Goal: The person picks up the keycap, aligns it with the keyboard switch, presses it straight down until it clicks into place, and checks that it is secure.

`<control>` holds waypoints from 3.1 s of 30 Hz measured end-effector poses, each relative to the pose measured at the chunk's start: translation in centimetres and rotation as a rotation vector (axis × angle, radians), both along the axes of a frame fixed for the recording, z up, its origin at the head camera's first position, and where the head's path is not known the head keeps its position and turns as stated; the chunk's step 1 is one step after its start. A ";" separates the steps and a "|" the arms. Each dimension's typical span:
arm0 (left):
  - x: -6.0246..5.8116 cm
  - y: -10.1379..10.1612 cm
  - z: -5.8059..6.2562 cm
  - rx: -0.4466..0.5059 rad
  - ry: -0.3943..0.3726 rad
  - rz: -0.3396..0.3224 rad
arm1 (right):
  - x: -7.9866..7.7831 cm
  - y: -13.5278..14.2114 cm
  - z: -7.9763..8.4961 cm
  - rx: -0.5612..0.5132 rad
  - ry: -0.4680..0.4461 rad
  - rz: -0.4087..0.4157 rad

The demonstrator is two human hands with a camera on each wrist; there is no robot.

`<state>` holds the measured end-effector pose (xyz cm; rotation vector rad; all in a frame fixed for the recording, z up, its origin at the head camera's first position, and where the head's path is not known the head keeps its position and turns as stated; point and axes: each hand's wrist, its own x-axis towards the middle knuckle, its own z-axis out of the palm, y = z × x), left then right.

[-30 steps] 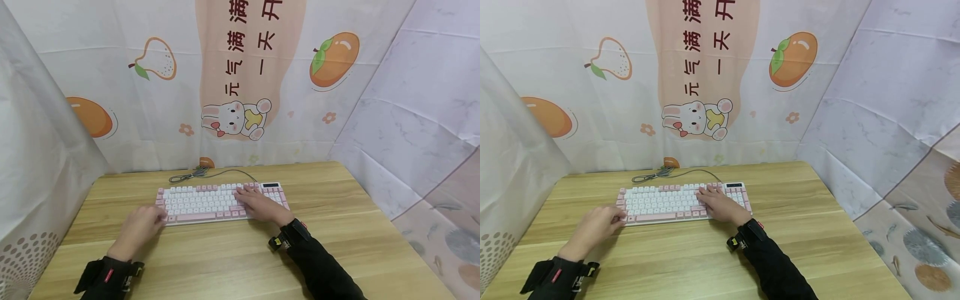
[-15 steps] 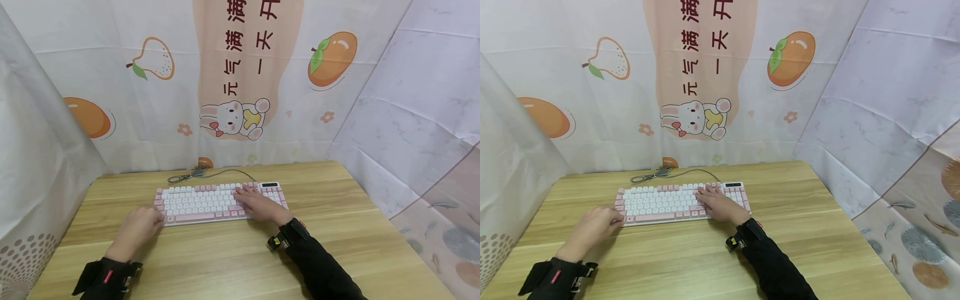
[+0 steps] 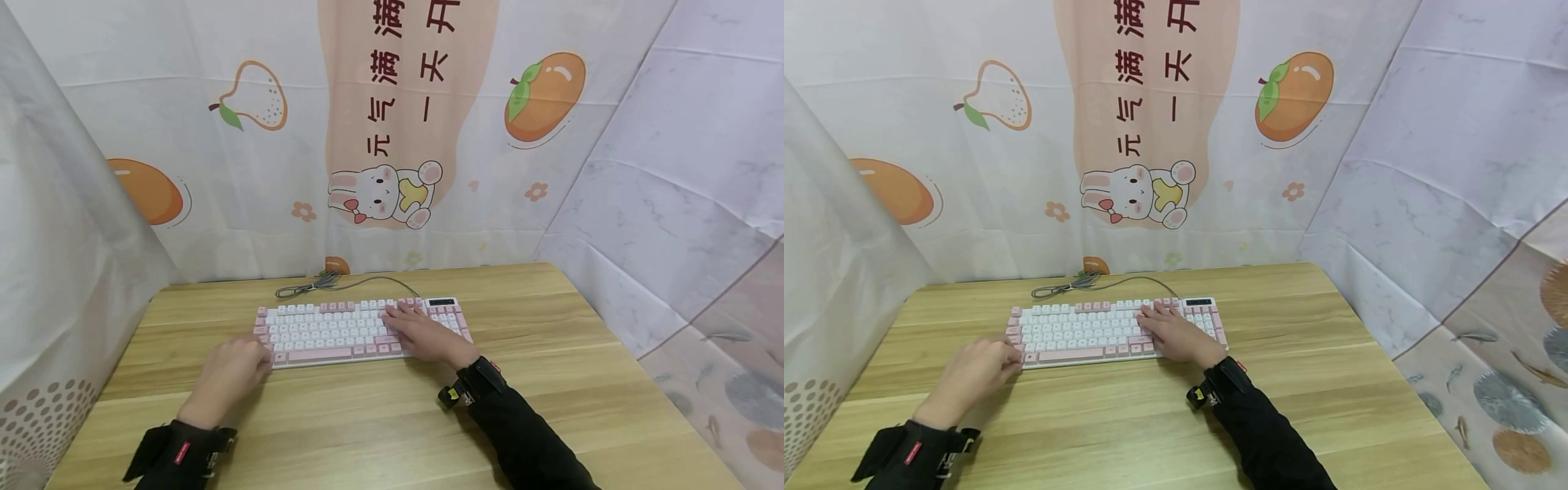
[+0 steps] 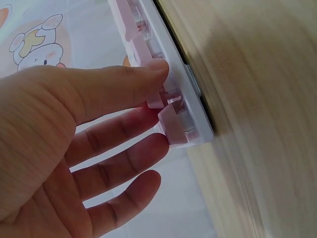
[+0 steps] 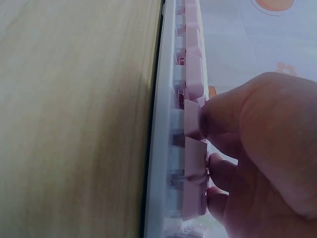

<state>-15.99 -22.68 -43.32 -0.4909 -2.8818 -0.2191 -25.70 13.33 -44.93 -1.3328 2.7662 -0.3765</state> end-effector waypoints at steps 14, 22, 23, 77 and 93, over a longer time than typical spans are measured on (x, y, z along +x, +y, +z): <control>0.5 0.0 0.9 -0.086 -0.077 -0.033 | 0.0 -0.1 0.1 0.002 -0.003 -0.001; 0.4 0.5 0.1 -0.090 0.021 -0.040 | 0.1 -0.1 0.1 0.001 0.001 0.002; 0.5 0.6 0.0 -0.090 0.042 -0.039 | 0.0 -0.1 0.0 0.004 0.003 0.000; -0.2 -0.3 -1.0 0.057 0.024 -0.028 | 0.2 0.1 0.0 -0.003 0.013 0.006; -0.2 -0.4 -0.6 0.087 0.025 -0.026 | 0.8 3.4 0.9 -0.127 0.086 -0.020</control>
